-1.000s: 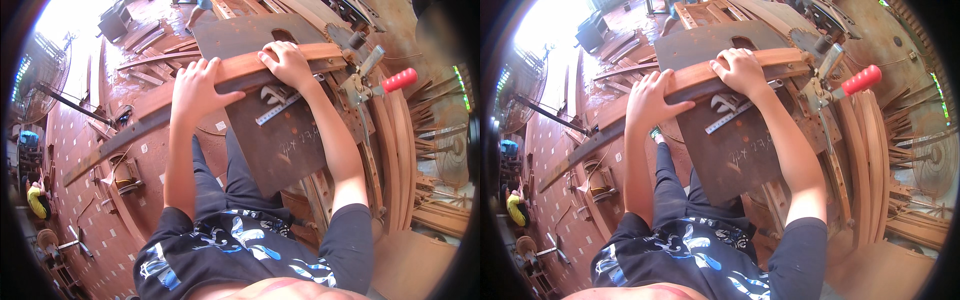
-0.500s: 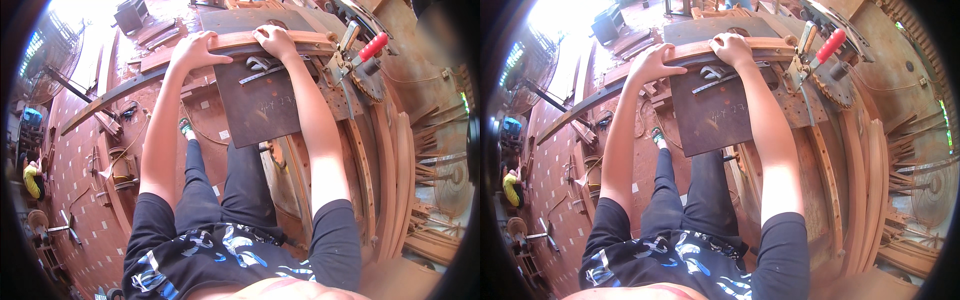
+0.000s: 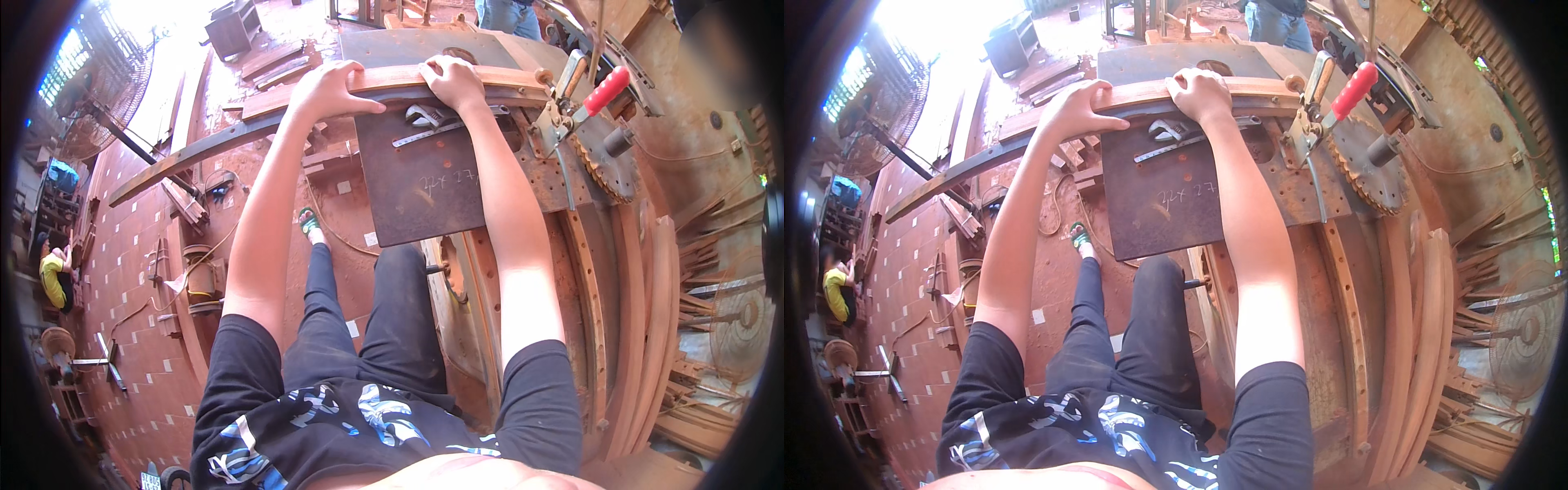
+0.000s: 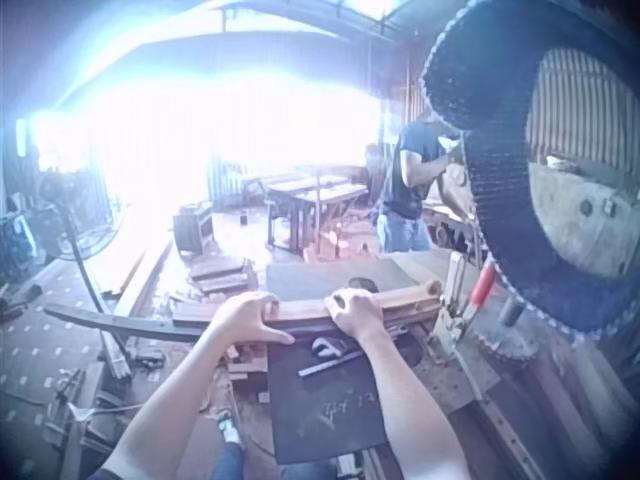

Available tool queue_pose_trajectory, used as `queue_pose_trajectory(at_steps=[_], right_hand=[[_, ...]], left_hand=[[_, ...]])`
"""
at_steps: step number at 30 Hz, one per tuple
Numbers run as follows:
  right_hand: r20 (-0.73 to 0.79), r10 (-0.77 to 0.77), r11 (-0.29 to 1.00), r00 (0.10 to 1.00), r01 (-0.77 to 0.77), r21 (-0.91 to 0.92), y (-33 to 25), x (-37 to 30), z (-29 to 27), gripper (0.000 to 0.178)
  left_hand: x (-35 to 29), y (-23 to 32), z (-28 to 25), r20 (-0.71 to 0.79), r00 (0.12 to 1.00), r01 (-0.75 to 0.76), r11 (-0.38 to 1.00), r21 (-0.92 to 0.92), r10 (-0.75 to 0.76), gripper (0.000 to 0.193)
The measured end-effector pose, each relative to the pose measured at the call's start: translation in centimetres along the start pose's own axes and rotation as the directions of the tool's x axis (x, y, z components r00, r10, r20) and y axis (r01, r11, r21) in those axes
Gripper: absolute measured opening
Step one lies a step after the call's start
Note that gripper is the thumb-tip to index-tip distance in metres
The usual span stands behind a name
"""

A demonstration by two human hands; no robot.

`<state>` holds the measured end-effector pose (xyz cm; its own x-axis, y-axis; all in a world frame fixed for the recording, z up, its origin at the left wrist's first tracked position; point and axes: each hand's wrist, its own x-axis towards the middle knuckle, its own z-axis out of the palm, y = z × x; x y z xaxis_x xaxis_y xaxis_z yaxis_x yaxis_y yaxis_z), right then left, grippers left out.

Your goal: The person repeatedly places a curved wooden piece onto a metal template on a workbench, aligns it, and presses it into shape. The hands adjust the wood multiple times to conform to the template curve.

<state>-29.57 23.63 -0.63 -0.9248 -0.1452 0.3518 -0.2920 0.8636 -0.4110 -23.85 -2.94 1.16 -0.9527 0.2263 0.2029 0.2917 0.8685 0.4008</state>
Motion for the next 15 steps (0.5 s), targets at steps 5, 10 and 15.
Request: queue_pose_trajectory(at_steps=[5, 10, 15], right_hand=[[-0.056, -0.018, 1.000, 0.998, 0.018, -0.011, 0.7, 0.3, 0.3, 0.042], [-0.036, -0.006, 1.000, 0.999, 0.006, 0.002, -0.3, -0.1, 0.5, 0.042], [-0.016, -0.016, 1.000, 1.000, 0.016, -0.003, -0.9, -1.9, -0.8, 0.041]], left_hand=[[-0.2, 0.8, 0.0, -0.046, 0.999, -0.016, 0.999, 0.051, 0.018, 0.102], [-1.1, -0.1, 0.2, -0.119, 0.991, -0.044, 0.994, 0.103, 0.057, 0.105], [-2.6, 1.3, -0.8, -0.044, 0.998, -0.033, 0.994, 0.101, 0.038, 0.104]])
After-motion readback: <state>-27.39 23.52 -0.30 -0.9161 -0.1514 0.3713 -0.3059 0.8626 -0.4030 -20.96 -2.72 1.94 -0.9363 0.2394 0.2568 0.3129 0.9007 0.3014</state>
